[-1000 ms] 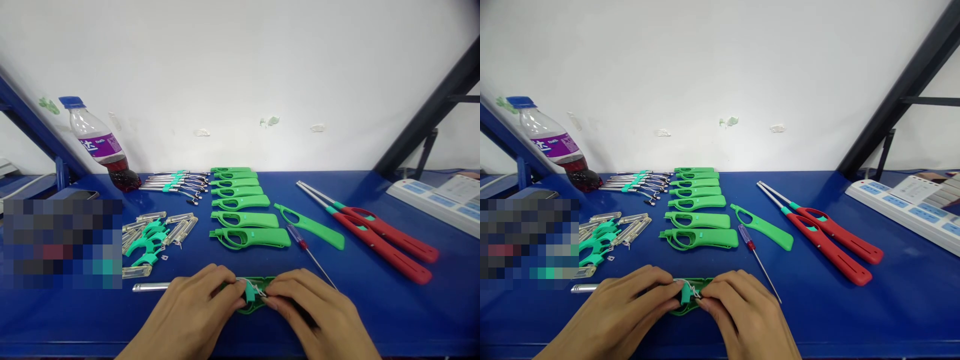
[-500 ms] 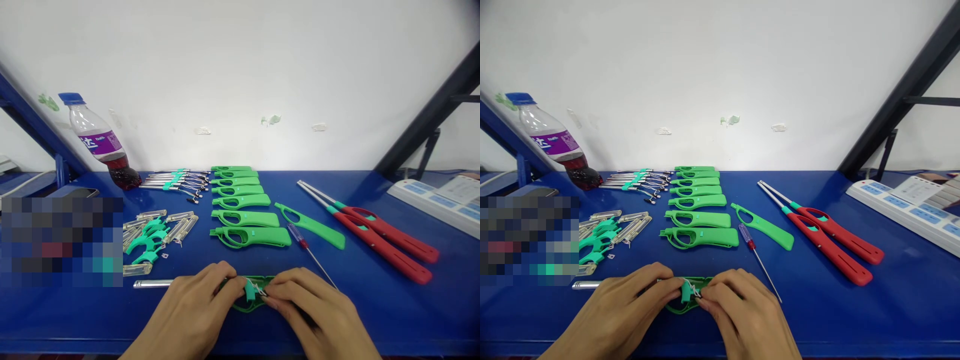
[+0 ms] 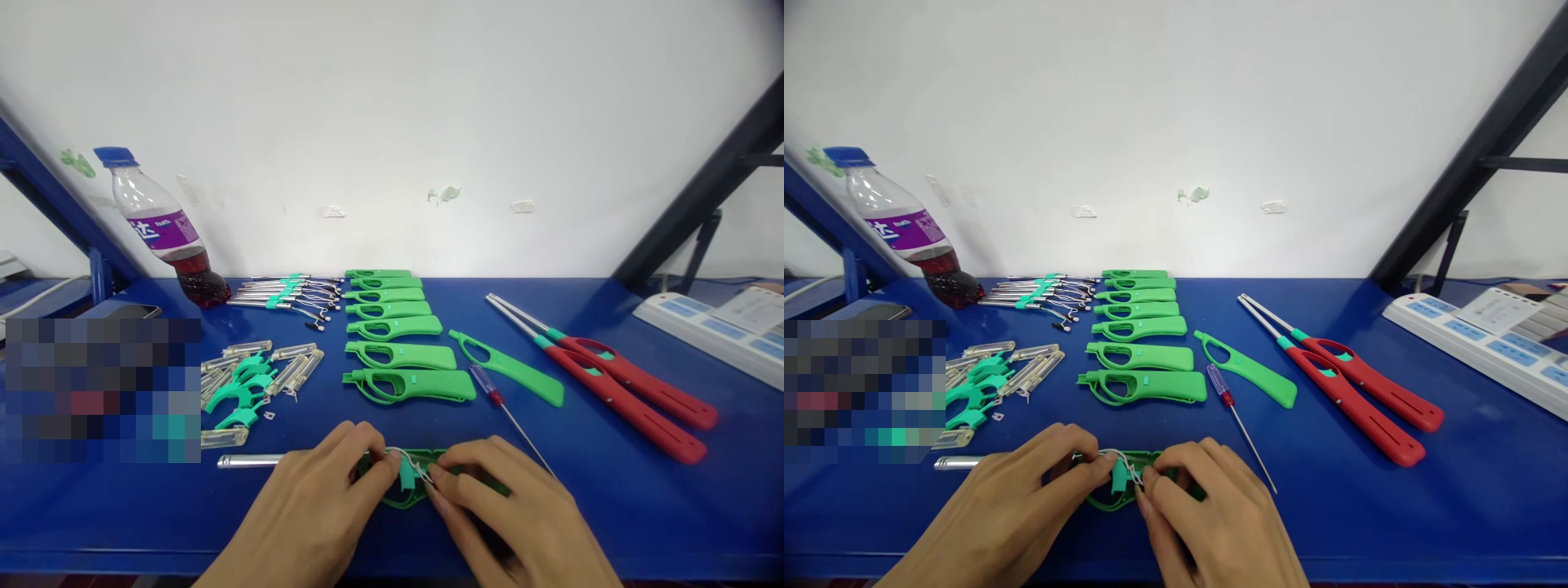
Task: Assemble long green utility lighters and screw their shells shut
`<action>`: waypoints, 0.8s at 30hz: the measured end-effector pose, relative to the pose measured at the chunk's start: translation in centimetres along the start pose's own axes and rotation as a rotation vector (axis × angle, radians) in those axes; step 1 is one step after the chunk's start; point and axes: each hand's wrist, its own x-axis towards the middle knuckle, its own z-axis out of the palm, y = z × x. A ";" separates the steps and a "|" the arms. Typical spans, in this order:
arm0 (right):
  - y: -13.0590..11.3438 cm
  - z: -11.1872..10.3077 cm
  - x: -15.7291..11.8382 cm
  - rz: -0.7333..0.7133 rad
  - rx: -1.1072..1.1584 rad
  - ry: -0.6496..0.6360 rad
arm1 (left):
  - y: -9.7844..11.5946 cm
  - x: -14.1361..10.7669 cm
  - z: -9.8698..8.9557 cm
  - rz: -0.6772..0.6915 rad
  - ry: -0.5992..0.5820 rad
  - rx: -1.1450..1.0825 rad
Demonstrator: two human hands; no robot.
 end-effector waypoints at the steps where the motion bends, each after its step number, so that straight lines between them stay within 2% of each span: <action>1: 0.0 0.0 0.1 -0.004 -0.007 0.009 | 0.0 0.0 0.0 -0.002 0.001 0.000; 6: 0.1 0.1 0.1 0.001 0.025 0.064 | -0.4 0.0 -1.0 -0.009 0.016 -0.027; 9: 0.3 -0.1 -0.1 -0.009 -0.007 0.109 | -1.7 -0.4 -2.1 -0.079 0.032 0.015; 15: 0.4 -0.1 -0.1 -0.042 -0.076 0.195 | -7.3 -2.5 -5.2 -0.302 0.000 0.202; 19: 0.7 0.0 0.0 -0.044 -0.125 0.221 | -10.5 -4.0 -6.9 -0.439 -0.097 0.187; 21: 0.9 0.1 0.0 -0.036 -0.153 0.227 | -11.0 -4.2 -7.0 -0.472 -0.128 0.165; 24: 1.2 0.2 -0.2 -0.038 -0.180 0.245 | -10.6 -3.4 -6.4 -0.481 -0.114 0.159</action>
